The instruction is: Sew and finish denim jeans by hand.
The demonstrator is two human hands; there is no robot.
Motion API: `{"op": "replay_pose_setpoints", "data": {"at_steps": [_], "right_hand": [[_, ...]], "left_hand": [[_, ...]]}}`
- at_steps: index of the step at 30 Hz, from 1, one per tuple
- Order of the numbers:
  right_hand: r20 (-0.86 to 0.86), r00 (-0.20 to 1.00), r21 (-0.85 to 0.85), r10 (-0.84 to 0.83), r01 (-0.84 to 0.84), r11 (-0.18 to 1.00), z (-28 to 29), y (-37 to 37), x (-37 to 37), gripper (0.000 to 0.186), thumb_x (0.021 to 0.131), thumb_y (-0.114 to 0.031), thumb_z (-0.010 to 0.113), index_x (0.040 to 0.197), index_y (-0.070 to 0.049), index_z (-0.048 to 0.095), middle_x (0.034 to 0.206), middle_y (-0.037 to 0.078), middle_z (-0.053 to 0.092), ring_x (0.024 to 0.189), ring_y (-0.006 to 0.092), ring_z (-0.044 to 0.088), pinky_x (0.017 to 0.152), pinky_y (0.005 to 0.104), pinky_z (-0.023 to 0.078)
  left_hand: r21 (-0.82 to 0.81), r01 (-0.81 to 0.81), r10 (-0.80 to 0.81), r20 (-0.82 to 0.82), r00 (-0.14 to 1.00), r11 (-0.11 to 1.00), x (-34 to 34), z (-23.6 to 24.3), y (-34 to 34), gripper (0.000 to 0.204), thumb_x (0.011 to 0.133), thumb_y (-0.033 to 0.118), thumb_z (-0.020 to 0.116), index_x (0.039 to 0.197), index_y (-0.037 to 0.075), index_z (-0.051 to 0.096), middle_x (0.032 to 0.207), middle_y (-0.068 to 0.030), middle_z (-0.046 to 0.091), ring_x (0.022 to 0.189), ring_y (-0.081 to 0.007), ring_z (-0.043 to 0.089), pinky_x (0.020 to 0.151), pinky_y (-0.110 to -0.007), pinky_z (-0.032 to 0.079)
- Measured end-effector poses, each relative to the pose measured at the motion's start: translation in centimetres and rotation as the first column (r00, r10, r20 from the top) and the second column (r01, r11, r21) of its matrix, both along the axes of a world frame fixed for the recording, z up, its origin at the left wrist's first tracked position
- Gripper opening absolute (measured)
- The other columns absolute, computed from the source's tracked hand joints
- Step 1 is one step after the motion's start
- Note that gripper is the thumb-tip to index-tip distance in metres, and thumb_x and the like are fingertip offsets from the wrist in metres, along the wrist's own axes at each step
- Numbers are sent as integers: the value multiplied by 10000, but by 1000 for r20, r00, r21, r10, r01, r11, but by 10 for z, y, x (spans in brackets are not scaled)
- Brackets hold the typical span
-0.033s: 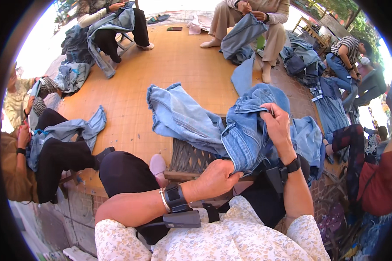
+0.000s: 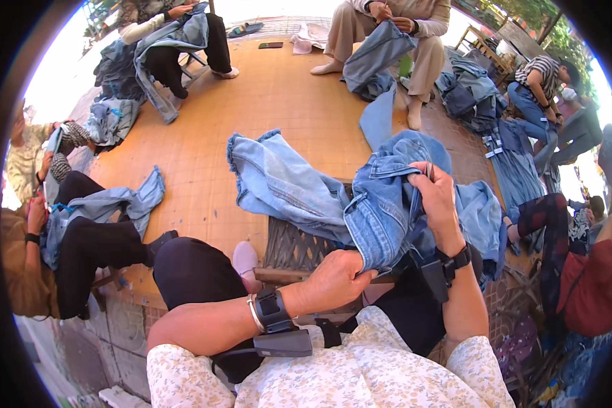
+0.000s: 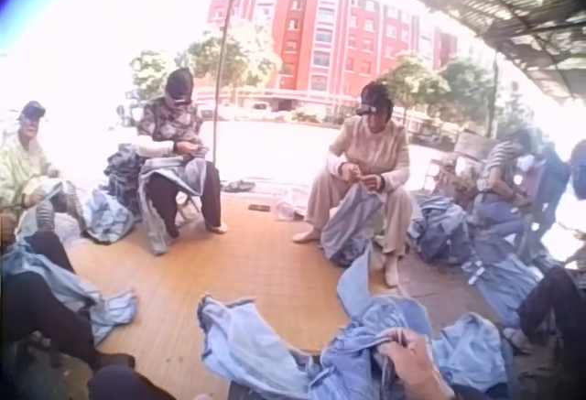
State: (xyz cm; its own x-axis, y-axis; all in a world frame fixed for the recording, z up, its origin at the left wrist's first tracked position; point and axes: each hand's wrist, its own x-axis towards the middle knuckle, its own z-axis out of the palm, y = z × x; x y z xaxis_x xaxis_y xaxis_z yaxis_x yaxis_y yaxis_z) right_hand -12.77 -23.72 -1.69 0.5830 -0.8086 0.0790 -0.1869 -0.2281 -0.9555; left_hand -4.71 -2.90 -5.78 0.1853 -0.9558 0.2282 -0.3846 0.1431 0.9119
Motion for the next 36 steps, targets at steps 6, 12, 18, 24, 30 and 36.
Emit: {"op": "replay_pose_setpoints", "data": {"at_steps": [6, 12, 18, 24, 30, 36], "right_hand": [[85, 992, 345, 91, -115, 932, 21, 5, -15, 146, 829, -132, 596, 909, -16, 631, 697, -48, 564, 608, -8, 465, 554, 142, 349], [89, 981, 279, 172, -190, 941, 23, 9, -14, 121, 854, -135, 577, 854, -25, 626, 755, -62, 545, 674, 7, 452, 627, 166, 363], [312, 947, 451, 72, -214, 866, 9, -2, -17, 127, 871, -154, 578, 807, -55, 625, 756, -48, 566, 668, 32, 491, 630, 178, 385], [506, 861, 598, -59, -300, 743, -1, -10, -23, 185, 893, -142, 547, 981, 6, 615, 947, 67, 657, 848, 142, 626, 814, 267, 488], [609, 778, 616, -152, -343, 709, 8, -9, -21, 239, 897, -156, 547, 1060, 14, 584, 1010, 93, 650, 918, 184, 624, 857, 316, 488], [652, 742, 610, -157, -391, 689, 2, -13, -27, 228, 899, -165, 554, 1056, -2, 582, 1029, 100, 646, 925, 195, 623, 864, 327, 487]], "left_hand": [[190, 115, -73, -215, 974, 975, 11, 11, 4, 140, 836, 95, 614, 932, -7, 618, 815, -107, 666, 691, -128, 558, 666, -287, 456], [105, 200, 106, -994, 4, 974, 18, 20, -13, 317, 895, 257, 580, 1119, 33, 562, 1099, -57, 619, 996, -162, 587, 915, -329, 442], [205, 71, 185, -958, 218, 976, 33, 10, -19, 301, 932, 224, 508, 1143, 13, 550, 1115, -65, 610, 1004, -162, 583, 899, -329, 451], [288, -79, 298, -920, 252, 954, 35, 0, -18, 282, 942, 185, 476, 1147, 8, 551, 1127, -65, 602, 1006, -166, 575, 893, -328, 448], [279, -129, 306, -902, 303, 952, 37, 0, -16, 262, 941, 157, 480, 1133, 3, 569, 1090, -64, 621, 973, -157, 588, 878, -321, 461], [221, -147, 258, -906, 335, 964, 37, 4, -17, 249, 936, 162, 498, 1106, 4, 588, 1071, -62, 628, 970, -145, 587, 868, -315, 468]]}}
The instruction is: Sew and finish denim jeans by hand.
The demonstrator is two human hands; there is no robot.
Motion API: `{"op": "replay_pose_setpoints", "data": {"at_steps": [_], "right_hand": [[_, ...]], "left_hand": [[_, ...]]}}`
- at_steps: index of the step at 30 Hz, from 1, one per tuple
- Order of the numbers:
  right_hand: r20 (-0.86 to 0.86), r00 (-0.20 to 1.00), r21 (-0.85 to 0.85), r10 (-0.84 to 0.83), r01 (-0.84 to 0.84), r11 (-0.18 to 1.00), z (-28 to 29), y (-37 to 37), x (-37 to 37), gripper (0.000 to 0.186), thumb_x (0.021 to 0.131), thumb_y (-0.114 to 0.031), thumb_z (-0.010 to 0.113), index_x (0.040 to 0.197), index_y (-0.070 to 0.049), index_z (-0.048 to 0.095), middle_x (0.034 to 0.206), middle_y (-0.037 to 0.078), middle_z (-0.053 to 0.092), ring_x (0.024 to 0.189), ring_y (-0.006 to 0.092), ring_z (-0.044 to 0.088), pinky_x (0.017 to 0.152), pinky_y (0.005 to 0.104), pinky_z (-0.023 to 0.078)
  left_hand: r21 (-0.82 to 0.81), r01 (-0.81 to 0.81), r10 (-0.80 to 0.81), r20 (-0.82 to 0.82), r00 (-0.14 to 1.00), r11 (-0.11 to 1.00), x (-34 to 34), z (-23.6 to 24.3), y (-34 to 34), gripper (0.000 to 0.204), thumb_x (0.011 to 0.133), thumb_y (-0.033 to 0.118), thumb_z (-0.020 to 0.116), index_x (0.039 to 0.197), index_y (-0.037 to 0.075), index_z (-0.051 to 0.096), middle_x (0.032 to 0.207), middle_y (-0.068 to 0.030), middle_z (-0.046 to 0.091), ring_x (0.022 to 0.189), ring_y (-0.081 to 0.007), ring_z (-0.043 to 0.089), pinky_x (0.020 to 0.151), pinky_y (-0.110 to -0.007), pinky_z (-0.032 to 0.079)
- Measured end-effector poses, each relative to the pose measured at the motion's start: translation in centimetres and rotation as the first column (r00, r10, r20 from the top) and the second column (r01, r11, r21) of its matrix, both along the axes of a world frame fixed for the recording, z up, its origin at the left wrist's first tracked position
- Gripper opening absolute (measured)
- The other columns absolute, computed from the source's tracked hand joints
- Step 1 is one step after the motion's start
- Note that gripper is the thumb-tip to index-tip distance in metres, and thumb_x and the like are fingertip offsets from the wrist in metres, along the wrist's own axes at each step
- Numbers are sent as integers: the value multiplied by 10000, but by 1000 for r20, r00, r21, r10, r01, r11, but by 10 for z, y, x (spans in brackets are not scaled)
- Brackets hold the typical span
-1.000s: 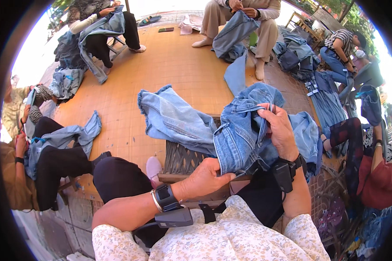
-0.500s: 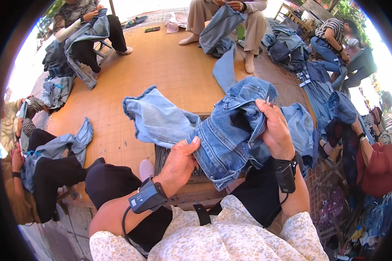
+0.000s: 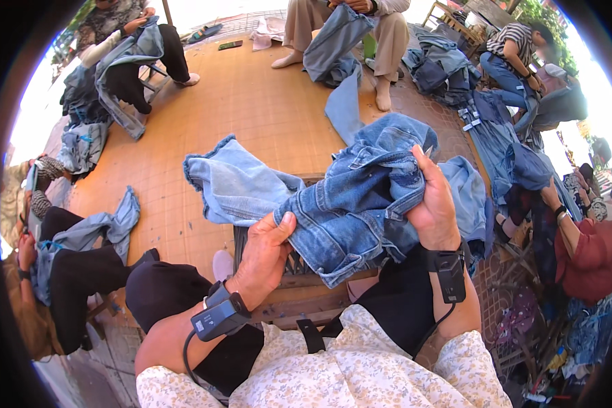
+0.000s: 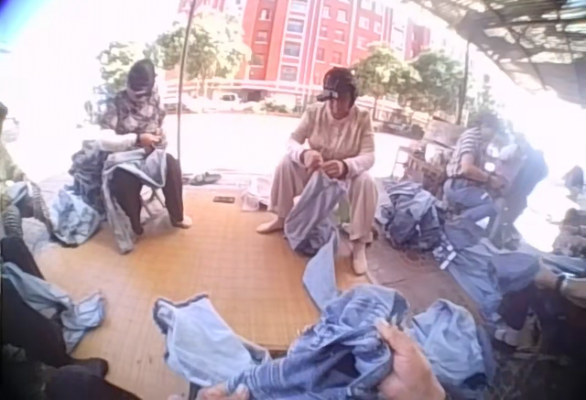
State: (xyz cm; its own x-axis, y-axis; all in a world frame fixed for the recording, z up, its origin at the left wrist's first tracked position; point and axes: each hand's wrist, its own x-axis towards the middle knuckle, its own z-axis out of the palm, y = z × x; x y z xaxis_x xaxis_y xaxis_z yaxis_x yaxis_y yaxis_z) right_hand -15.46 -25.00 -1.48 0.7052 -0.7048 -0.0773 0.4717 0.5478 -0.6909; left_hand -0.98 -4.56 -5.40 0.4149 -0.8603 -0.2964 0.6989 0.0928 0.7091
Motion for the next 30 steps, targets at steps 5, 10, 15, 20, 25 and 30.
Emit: {"op": "replay_pose_setpoints", "data": {"at_steps": [5, 10, 15, 20, 25, 30], "right_hand": [[-67, 997, -77, -34, 28, 997, 23, 16, -1, 211, 863, -184, 622, 998, -22, 609, 915, 39, 640, 835, 128, 599, 778, 268, 475], [-344, 938, -557, -40, -170, 813, 22, 9, -13, 257, 775, -184, 733, 947, -30, 620, 731, -74, 514, 652, 14, 444, 601, 180, 358], [-312, 791, -931, -527, -144, 336, 17, 9, -1, 134, 743, -101, 714, 815, -37, 621, 660, -72, 492, 616, 25, 411, 565, 183, 331], [-432, 744, -846, -509, -140, 515, 17, 18, 4, 109, 796, -121, 665, 774, -30, 610, 645, -72, 507, 609, 39, 429, 559, 204, 343], [-437, 858, -569, -268, -34, 821, 13, 13, -1, 137, 845, -167, 645, 785, -45, 625, 680, -69, 556, 615, 16, 461, 567, 181, 354], [-422, 883, -524, -206, -52, 850, 12, 15, 3, 120, 861, -156, 628, 811, -47, 628, 695, -69, 554, 622, 7, 456, 576, 168, 355]], "left_hand": [[-57, 28, -20, 139, 990, 998, 0, -2, 5, 239, 935, 155, 505, 1081, -11, 595, 1038, -41, 631, 943, -107, 569, 852, -281, 457], [-39, 83, -56, 452, 890, 996, -14, 10, 10, 254, 930, 169, 519, 1052, -38, 601, 1008, -36, 638, 904, -72, 539, 840, -263, 433], [-23, 141, -115, 460, 881, 990, -11, 3, 8, 255, 928, 167, 524, 1057, -40, 597, 999, -27, 633, 908, -68, 534, 837, -257, 437], [33, 172, -167, 472, 865, 985, -12, -5, 11, 244, 905, 114, 551, 1069, -61, 596, 980, -26, 638, 871, -71, 539, 795, -241, 451], [601, 260, -594, 462, 658, 755, 3, 22, 6, 114, 842, 95, 608, 848, -16, 629, 723, -9, 625, 694, -43, 524, 634, -215, 442], [-149, -236, 242, 868, 434, 960, 10, 36, 2, 157, 764, 68, 679, 864, 40, 561, 774, -10, 559, 622, -84, 461, 554, -221, 374]]}}
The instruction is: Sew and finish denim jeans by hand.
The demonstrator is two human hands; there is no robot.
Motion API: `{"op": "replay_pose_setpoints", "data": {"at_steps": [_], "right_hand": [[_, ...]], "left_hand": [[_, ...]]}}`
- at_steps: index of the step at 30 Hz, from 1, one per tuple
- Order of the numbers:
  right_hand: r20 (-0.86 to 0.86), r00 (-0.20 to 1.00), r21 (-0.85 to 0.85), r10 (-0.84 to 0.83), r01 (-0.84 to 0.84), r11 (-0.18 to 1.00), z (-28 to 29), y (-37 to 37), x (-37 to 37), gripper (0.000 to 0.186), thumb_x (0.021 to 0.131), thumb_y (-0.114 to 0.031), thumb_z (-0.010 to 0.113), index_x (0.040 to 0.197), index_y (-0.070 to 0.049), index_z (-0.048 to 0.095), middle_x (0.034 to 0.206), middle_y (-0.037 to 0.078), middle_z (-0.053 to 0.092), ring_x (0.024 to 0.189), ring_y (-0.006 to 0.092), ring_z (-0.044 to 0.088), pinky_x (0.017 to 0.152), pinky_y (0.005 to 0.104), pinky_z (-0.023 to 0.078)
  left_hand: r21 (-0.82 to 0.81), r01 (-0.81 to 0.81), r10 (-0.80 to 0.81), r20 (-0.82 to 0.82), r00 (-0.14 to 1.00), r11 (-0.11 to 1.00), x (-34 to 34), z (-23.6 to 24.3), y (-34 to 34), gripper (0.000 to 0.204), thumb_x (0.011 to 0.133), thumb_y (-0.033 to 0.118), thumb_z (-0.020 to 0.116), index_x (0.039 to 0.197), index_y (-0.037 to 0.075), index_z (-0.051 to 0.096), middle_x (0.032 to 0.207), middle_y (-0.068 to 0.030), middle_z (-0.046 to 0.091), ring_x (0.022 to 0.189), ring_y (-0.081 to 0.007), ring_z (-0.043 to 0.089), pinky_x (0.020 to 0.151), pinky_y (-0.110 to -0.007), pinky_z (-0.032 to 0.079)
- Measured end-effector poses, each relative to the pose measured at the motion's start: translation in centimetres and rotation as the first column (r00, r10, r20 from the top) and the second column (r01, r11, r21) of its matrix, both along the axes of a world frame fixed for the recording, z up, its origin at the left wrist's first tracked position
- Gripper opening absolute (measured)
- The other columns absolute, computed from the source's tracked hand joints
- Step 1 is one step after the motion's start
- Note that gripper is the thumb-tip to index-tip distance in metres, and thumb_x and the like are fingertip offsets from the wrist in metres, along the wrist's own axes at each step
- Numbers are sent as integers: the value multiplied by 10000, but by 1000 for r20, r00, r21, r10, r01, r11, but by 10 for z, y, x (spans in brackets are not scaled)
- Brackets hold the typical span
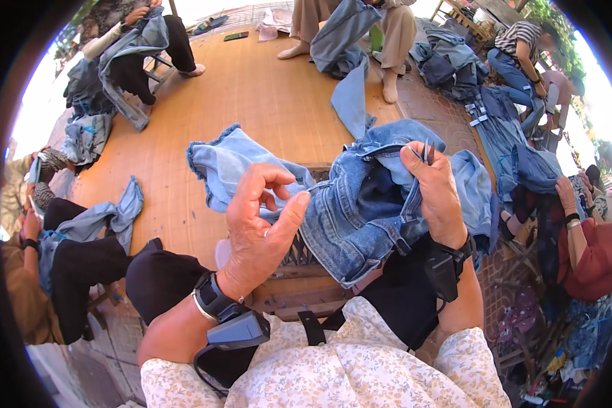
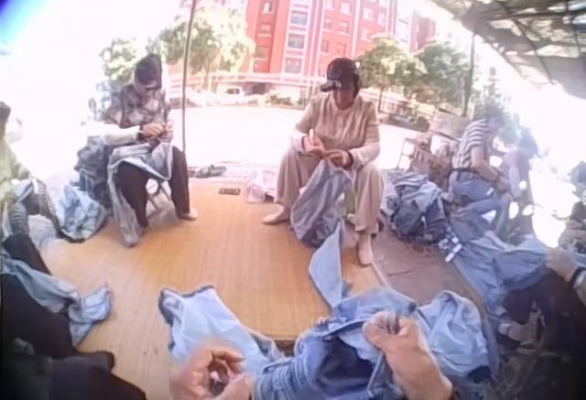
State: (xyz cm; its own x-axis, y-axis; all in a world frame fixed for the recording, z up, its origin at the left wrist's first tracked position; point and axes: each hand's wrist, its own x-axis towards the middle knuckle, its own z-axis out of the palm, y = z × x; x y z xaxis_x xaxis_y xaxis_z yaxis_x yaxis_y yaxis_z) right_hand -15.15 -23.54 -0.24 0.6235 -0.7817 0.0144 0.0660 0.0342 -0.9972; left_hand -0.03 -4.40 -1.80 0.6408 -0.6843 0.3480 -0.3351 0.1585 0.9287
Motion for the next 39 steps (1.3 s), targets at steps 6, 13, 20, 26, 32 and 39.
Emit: {"op": "replay_pose_setpoints", "data": {"at_steps": [6, 13, 20, 26, 32, 39], "right_hand": [[-10, 991, 10, 133, -133, 991, -3, 12, 11, 111, 863, -153, 627, 841, -44, 626, 727, -62, 559, 645, 13, 466, 598, 171, 373], [46, 992, 60, 115, -117, 991, 3, 11, 14, 129, 860, -164, 634, 841, -37, 629, 739, -53, 571, 662, 18, 472, 606, 177, 386], [-198, 976, -420, -89, -2, 907, -3, 13, 19, 155, 832, -151, 648, 809, 0, 623, 678, -18, 578, 650, 44, 486, 599, 210, 407], [-232, 972, -590, -34, -113, 799, -1, 23, 22, 159, 833, -147, 650, 873, 1, 606, 735, 18, 597, 690, 85, 523, 635, 232, 430], [-174, 948, -360, 267, -313, 879, 9, 22, 19, 238, 819, -130, 662, 1015, -9, 605, 959, 56, 623, 900, 118, 570, 810, 239, 439], [-229, 922, -395, 311, -380, 836, 11, 25, 14, 210, 802, -25, 636, 1008, -1, 612, 946, 31, 626, 897, 111, 580, 826, 238, 440]], "left_hand": [[77, 17, -42, 333, 942, 997, -14, 6, -28, 382, 741, 45, 686, 1091, 36, 534, 1113, -102, 562, 967, -151, 538, 711, -251, 416], [167, 244, -246, -11, 969, 955, -1, -8, -61, 409, 713, -109, 483, 1102, 9, 530, 965, -84, 641, 873, -143, 594, 771, -238, 457], [-153, 465, -432, -685, 587, 872, -1, -17, -60, 387, 664, -149, 412, 997, -2, 543, 910, -59, 640, 813, -76, 587, 683, -173, 453], [-291, 438, -474, -786, 396, 850, 0, -27, -54, 344, 658, -117, 410, 941, 22, 547, 866, -28, 613, 782, -74, 570, 716, -178, 449], [-312, 365, -427, -854, 296, 877, 5, -38, -52, 304, 674, -45, 414, 937, 28, 549, 869, -41, 607, 815, -124, 574, 787, -241, 461], [-393, 376, -499, -831, 244, 839, 3, -38, -48, 217, 787, 84, 434, 959, 20, 550, 888, -59, 612, 850, -138, 576, 821, -268, 453]]}}
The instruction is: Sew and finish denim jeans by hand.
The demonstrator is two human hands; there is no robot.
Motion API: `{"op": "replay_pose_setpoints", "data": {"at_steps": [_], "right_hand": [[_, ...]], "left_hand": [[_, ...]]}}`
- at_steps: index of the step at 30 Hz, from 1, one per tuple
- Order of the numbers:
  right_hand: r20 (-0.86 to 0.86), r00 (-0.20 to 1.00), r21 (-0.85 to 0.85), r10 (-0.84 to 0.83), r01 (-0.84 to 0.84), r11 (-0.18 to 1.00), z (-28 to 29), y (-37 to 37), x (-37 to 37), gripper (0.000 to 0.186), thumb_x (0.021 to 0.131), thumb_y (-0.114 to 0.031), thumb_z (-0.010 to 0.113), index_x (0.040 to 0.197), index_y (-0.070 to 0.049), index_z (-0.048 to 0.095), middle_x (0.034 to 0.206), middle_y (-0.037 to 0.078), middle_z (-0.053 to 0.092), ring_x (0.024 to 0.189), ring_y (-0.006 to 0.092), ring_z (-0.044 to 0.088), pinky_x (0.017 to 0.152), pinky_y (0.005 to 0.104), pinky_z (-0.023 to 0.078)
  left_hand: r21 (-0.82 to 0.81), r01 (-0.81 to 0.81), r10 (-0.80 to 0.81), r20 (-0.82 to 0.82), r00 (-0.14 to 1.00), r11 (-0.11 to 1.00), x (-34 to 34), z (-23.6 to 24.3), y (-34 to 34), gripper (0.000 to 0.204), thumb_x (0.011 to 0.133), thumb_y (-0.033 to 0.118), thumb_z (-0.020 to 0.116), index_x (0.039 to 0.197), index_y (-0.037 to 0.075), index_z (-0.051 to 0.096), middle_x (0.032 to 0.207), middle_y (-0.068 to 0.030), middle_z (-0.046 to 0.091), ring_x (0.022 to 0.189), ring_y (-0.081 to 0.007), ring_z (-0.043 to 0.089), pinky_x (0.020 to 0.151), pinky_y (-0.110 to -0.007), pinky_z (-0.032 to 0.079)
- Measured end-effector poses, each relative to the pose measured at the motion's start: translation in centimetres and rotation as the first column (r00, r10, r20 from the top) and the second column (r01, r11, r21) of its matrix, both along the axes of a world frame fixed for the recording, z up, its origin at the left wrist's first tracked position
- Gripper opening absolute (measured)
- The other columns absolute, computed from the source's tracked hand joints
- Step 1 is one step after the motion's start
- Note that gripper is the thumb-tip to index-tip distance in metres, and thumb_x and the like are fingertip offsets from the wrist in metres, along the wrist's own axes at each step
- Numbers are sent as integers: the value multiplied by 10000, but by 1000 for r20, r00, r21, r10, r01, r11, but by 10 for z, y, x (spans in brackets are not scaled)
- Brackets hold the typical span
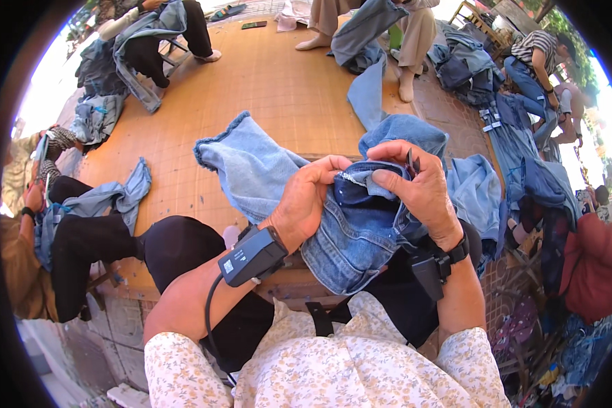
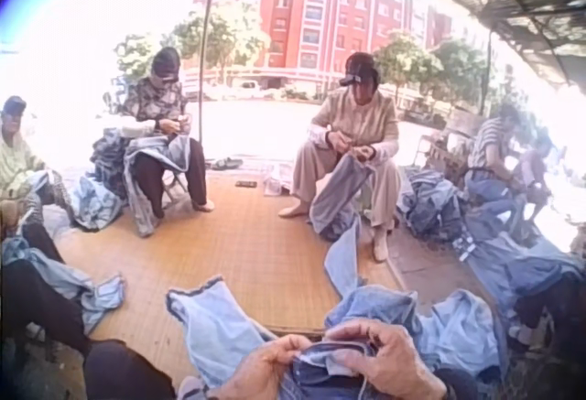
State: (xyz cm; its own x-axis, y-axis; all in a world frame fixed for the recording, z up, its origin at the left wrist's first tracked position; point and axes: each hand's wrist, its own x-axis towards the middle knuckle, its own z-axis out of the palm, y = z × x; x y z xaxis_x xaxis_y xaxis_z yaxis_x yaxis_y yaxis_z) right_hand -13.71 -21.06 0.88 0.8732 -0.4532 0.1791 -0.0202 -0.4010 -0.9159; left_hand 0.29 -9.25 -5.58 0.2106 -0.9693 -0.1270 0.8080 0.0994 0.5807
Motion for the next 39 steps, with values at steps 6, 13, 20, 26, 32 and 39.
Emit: {"op": "replay_pose_setpoints", "data": {"at_steps": [6, 13, 20, 26, 32, 39], "right_hand": [[71, 982, 45, -177, 174, 984, -6, 0, 0, 197, 774, 59, 605, 960, -5, 619, 896, 28, 632, 864, 96, 589, 799, 228, 456], [67, 992, -66, -105, 110, 992, 1, 3, -4, 214, 752, 27, 642, 956, -26, 609, 837, 9, 609, 822, 92, 576, 763, 238, 454], [-54, 986, 0, -160, 161, 987, 4, -3, -2, 221, 739, 41, 636, 944, -29, 591, 874, 4, 584, 809, 85, 560, 743, 220, 436], [180, 969, -211, -167, 203, 956, -12, -3, 7, 160, 731, 67, 624, 838, -24, 547, 777, 23, 566, 760, 117, 575, 692, 226, 434], [262, 949, -535, -178, 296, 791, -12, -1, 2, 148, 693, 75, 649, 770, -27, 574, 767, 72, 574, 715, 209, 581, 615, 292, 444], [170, 982, -448, 78, 7, 894, 0, 3, 1, 218, 695, 22, 693, 897, -56, 667, 818, 67, 602, 717, 196, 570, 647, 270, 450]], "left_hand": [[28, -27, 16, 352, 936, 999, -9, 17, 4, 201, 845, 129, 573, 1006, 11, 552, 938, -40, 615, 860, -94, 568, 816, -261, 460], [140, 41, -100, 449, 888, 989, -2, 19, 11, 293, 808, 50, 655, 1075, 3, 541, 949, -41, 621, 849, -83, 585, 753, -227, 501], [25, 42, -47, 231, 972, 999, -4, 19, 1, 350, 777, -25, 632, 1112, 7, 535, 982, -43, 613, 873, -99, 589, 820, -236, 487], [-34, 56, -50, 172, 984, 998, -4, 17, 2, 426, 770, -51, 621, 1175, 25, 515, 1107, -42, 572, 977, -112, 567, 889, -248, 459], [9, 91, -91, 217, 972, 996, -5, 19, 5, 397, 780, -64, 591, 1165, 12, 532, 1073, -42, 576, 927, -85, 558, 834, -226, 472], [-12, 65, -58, 300, 952, 998, -3, 18, 7, 417, 769, -88, 557, 1173, 6, 523, 1052, -28, 584, 911, -67, 544, 825, -218, 464]]}}
